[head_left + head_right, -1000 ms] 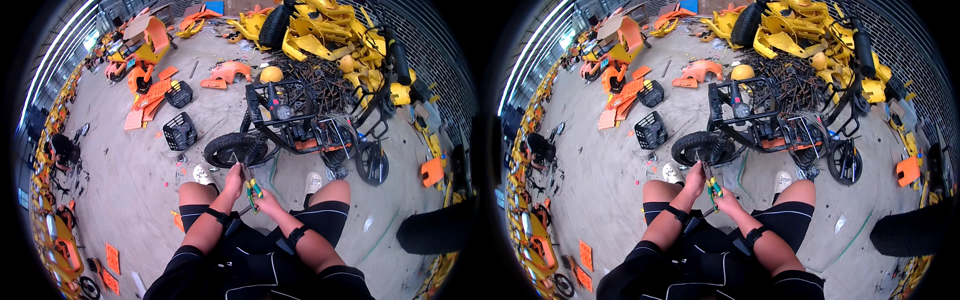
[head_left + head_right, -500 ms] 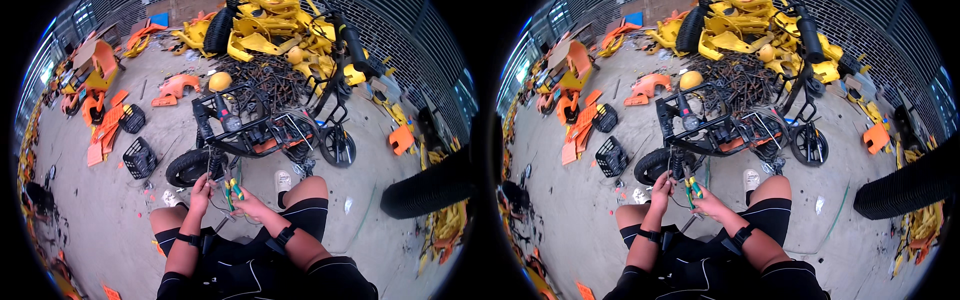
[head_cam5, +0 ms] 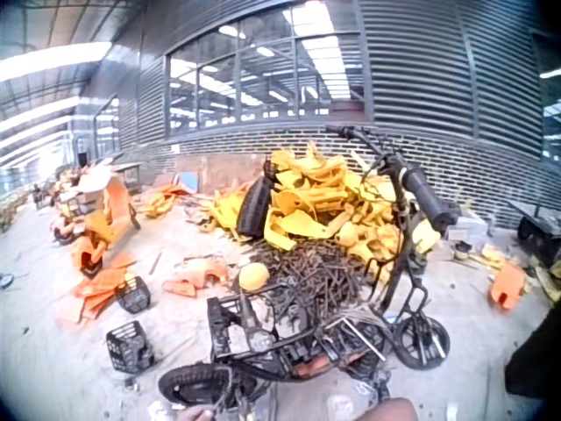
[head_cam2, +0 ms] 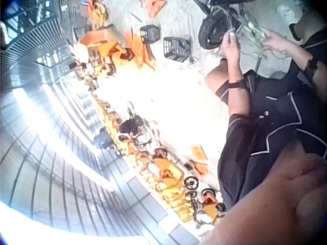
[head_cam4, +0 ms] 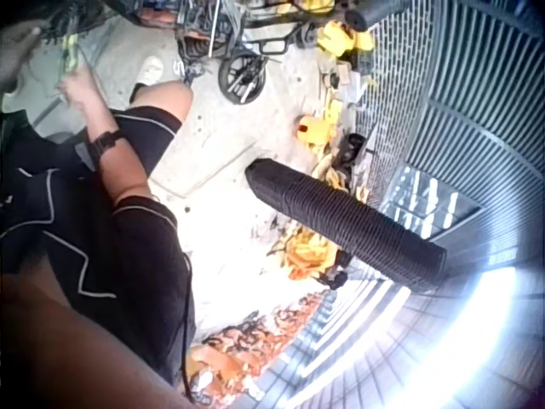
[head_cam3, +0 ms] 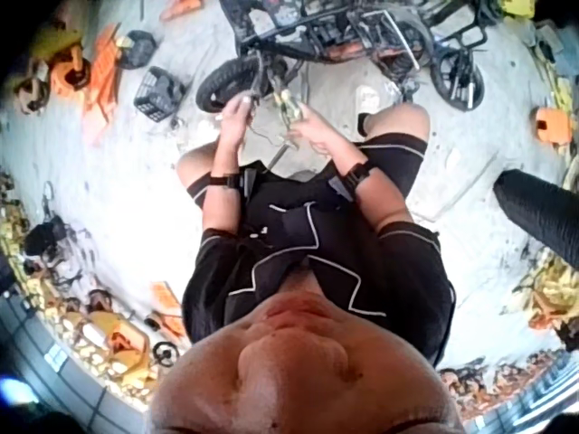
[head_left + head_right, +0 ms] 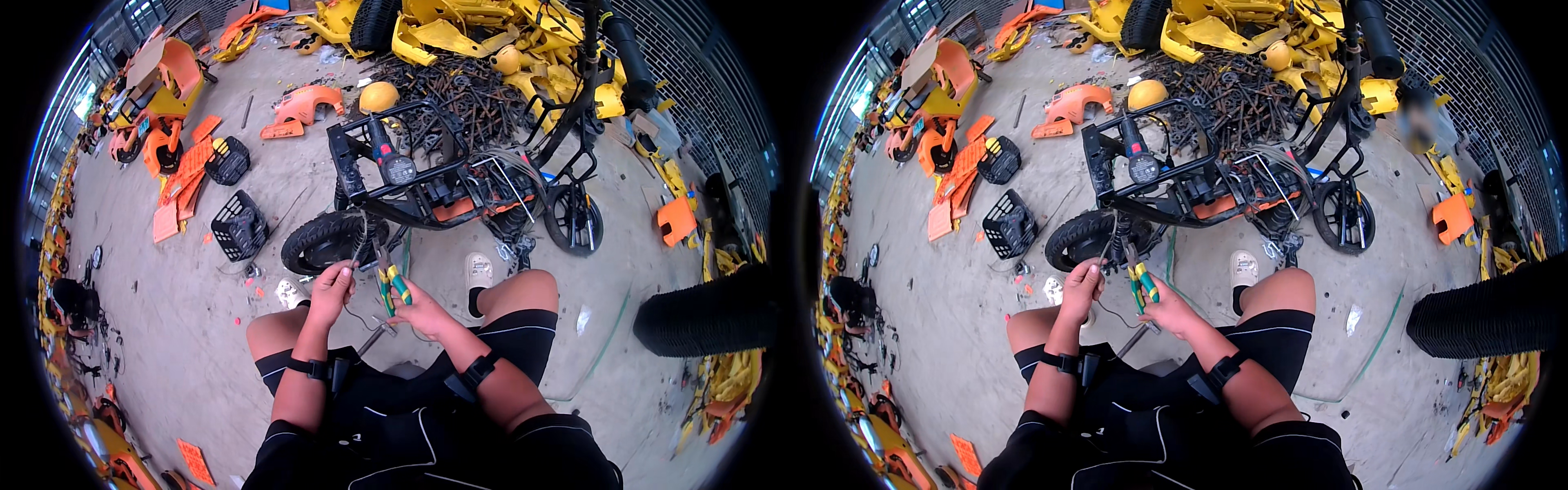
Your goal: The person repairs a motorcycle by using a hammer to tap a metal rod into the rear suspension assembly and then using pliers to manipulate a wire near the rear wheel.
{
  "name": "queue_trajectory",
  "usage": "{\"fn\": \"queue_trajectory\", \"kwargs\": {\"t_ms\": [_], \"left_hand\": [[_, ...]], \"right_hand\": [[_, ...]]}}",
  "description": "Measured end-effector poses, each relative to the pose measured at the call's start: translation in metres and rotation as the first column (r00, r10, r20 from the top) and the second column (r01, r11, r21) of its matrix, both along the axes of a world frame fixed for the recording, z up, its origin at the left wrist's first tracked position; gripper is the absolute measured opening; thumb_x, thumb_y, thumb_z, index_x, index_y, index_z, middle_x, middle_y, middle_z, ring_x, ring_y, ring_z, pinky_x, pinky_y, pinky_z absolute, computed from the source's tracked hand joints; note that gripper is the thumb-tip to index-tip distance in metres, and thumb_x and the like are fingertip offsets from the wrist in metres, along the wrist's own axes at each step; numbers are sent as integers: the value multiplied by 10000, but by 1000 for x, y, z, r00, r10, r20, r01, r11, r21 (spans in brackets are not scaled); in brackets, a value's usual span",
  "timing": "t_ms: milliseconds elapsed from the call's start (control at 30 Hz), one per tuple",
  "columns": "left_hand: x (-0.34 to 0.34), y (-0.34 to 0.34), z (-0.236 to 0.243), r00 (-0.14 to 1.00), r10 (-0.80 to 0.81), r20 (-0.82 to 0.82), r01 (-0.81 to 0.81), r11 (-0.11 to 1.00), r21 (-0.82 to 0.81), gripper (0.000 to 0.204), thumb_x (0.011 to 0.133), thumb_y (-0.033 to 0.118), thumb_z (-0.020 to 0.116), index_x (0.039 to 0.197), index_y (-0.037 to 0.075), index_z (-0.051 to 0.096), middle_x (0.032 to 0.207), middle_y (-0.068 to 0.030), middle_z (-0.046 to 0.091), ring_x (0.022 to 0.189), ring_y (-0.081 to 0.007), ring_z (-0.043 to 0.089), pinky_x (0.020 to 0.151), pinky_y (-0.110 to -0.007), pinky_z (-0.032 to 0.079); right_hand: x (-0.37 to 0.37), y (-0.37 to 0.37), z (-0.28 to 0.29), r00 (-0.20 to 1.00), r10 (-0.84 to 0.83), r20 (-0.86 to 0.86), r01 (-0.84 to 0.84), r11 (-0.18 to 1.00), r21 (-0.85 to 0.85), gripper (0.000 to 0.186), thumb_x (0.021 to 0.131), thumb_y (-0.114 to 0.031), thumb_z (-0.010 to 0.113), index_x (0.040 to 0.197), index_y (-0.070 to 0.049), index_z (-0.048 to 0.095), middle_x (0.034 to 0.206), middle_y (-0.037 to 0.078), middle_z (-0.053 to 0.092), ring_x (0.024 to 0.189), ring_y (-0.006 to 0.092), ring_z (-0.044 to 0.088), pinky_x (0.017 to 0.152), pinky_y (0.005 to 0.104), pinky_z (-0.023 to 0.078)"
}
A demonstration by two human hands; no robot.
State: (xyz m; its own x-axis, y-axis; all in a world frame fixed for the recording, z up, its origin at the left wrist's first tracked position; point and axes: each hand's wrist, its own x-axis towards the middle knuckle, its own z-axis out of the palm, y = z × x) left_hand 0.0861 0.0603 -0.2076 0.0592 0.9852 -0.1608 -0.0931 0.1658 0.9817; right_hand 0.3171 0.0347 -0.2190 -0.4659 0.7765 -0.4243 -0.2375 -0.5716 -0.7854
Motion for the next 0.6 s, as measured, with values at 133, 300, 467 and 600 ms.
{"fn": "queue_trajectory", "kwargs": {"t_ms": [133,300,467,600], "left_hand": [[8,-1,0,998,-59,-20,59,998,14,232,1055,220,553,1172,55,666,755,7,583,610,-56,467,550,-213,394],[3,-9,-12,977,-91,-193,111,989,99,173,1037,163,572,1121,47,669,796,3,610,681,-61,506,604,-225,425],[-2,-18,1,915,-12,-402,110,969,222,125,973,72,631,1074,3,659,867,-82,645,749,-171,606,694,-304,505],[-11,-27,11,831,79,-551,111,947,303,101,943,62,643,1032,24,674,910,-126,676,840,-277,639,744,-360,517]], "right_hand": [[4,-3,-2,998,7,58,-11,998,58,821,861,124,520,1593,-161,282,1364,65,474,1212,192,523,909,374,566],[9,-4,6,992,42,121,-55,993,108,825,855,139,504,1599,-131,272,1432,86,472,1283,218,507,921,348,547],[7,-9,22,935,113,336,-182,966,181,823,845,119,506,1599,-113,271,1434,102,505,1278,206,521,1023,323,463],[6,-13,22,916,129,380,-249,925,288,812,840,88,522,1592,-101,280,1478,150,492,1320,230,511,1076,313,402]]}}
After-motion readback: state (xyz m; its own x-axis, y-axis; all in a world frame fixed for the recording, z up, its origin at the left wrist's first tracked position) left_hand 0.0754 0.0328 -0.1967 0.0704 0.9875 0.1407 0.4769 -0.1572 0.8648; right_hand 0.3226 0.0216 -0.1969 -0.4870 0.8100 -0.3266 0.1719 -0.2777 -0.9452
